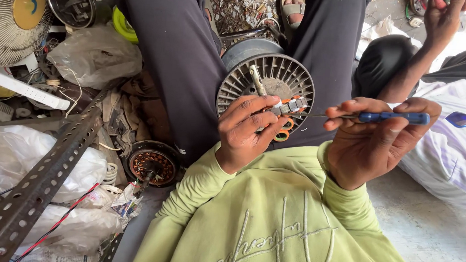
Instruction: Replacing or repairing wires and components in a ceiling fan motor stator.
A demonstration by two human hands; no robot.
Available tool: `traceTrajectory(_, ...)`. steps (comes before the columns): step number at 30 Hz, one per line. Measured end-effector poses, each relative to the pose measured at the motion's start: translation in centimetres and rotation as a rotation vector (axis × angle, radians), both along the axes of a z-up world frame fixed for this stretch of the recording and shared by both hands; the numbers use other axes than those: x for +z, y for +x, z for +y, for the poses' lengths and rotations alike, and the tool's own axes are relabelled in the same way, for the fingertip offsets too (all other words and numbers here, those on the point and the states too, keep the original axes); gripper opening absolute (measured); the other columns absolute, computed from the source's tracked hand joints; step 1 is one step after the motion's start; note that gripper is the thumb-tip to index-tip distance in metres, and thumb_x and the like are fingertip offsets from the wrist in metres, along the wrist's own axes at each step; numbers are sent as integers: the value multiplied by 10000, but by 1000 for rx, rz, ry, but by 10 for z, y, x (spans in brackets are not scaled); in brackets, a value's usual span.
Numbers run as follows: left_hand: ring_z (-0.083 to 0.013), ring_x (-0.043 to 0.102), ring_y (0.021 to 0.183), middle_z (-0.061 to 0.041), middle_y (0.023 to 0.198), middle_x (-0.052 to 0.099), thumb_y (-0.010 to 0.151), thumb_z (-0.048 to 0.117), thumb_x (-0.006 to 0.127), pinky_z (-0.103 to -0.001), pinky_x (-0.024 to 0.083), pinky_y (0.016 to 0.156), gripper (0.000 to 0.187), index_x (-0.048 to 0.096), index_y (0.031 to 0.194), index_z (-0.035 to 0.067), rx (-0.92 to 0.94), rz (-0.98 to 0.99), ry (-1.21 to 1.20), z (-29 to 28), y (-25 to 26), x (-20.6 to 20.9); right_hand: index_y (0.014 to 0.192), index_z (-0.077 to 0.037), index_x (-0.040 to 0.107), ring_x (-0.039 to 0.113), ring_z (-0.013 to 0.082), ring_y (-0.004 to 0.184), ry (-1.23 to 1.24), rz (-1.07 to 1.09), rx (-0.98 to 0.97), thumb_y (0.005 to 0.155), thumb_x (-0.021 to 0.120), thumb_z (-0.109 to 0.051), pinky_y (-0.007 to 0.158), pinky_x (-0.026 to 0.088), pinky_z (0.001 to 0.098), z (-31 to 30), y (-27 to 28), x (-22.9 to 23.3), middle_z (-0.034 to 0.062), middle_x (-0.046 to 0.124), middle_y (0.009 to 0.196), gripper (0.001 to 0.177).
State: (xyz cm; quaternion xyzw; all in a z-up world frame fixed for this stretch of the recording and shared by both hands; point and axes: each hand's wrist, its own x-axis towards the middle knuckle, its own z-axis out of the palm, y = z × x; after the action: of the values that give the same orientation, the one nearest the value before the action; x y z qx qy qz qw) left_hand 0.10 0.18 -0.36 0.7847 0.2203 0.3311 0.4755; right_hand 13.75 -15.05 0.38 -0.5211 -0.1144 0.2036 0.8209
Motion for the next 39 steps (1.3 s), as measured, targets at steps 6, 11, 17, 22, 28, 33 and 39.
traceTrajectory(6, -254, 707, 1002, -72, 1164, 703, 860, 41, 879, -368, 600, 856, 205, 679, 907, 44, 15, -13, 27, -1, -1, -4, 1312, -137, 259, 755, 348, 782, -17, -135, -14, 1151, 454, -242, 614, 625, 402, 15, -10, 26, 303, 695, 1010, 273)
traceTrajectory(11, -259, 705, 1011, -71, 1163, 700, 864, 52, 877, -375, 601, 869, 201, 682, 913, 49, 22, -22, 32, 0, -2, -5, 1273, -137, 280, 749, 365, 792, -52, -236, -21, 1210, 482, -263, 647, 593, 412, 14, -16, 19, 313, 693, 995, 246)
traceTrajectory(17, -254, 704, 1005, -64, 1158, 702, 865, 60, 876, -374, 598, 864, 196, 683, 905, 56, 30, -29, 29, 0, -2, -8, 1265, -119, 276, 738, 372, 779, -81, -190, -31, 1227, 502, -255, 625, 601, 402, 20, -18, 22, 326, 690, 984, 267)
traceTrajectory(22, -251, 704, 1006, -68, 1151, 704, 868, 58, 868, -370, 597, 862, 178, 693, 900, 52, 25, -30, 26, 0, -2, -6, 1330, -104, 262, 744, 353, 778, -106, -231, -14, 1202, 508, -237, 613, 611, 392, 33, -22, 31, 301, 693, 980, 307)
traceTrajectory(28, -242, 707, 1004, -67, 1144, 709, 873, 60, 863, -360, 603, 858, 163, 701, 891, 49, 40, -31, 33, -2, -3, -8, 1319, -88, 259, 753, 349, 770, -159, -310, 11, 1221, 500, -231, 616, 587, 378, 45, -24, 37, 314, 699, 997, 296)
traceTrajectory(33, -247, 705, 1003, -70, 1141, 707, 872, 56, 864, -364, 602, 864, 170, 697, 902, 47, 51, -38, 51, -1, -3, -9, 1327, -112, 240, 751, 336, 752, -187, -340, -42, 1217, 489, -227, 602, 584, 371, 43, -35, 29, 298, 708, 1000, 296)
traceTrajectory(39, -257, 700, 995, -76, 1144, 703, 866, 46, 864, -369, 598, 859, 181, 689, 910, 45, 66, -45, 72, -1, -3, -10, 1267, -86, 240, 744, 343, 705, -191, -512, -161, 1147, 467, -276, 539, 584, 366, 33, -57, 6, 308, 688, 962, 319)
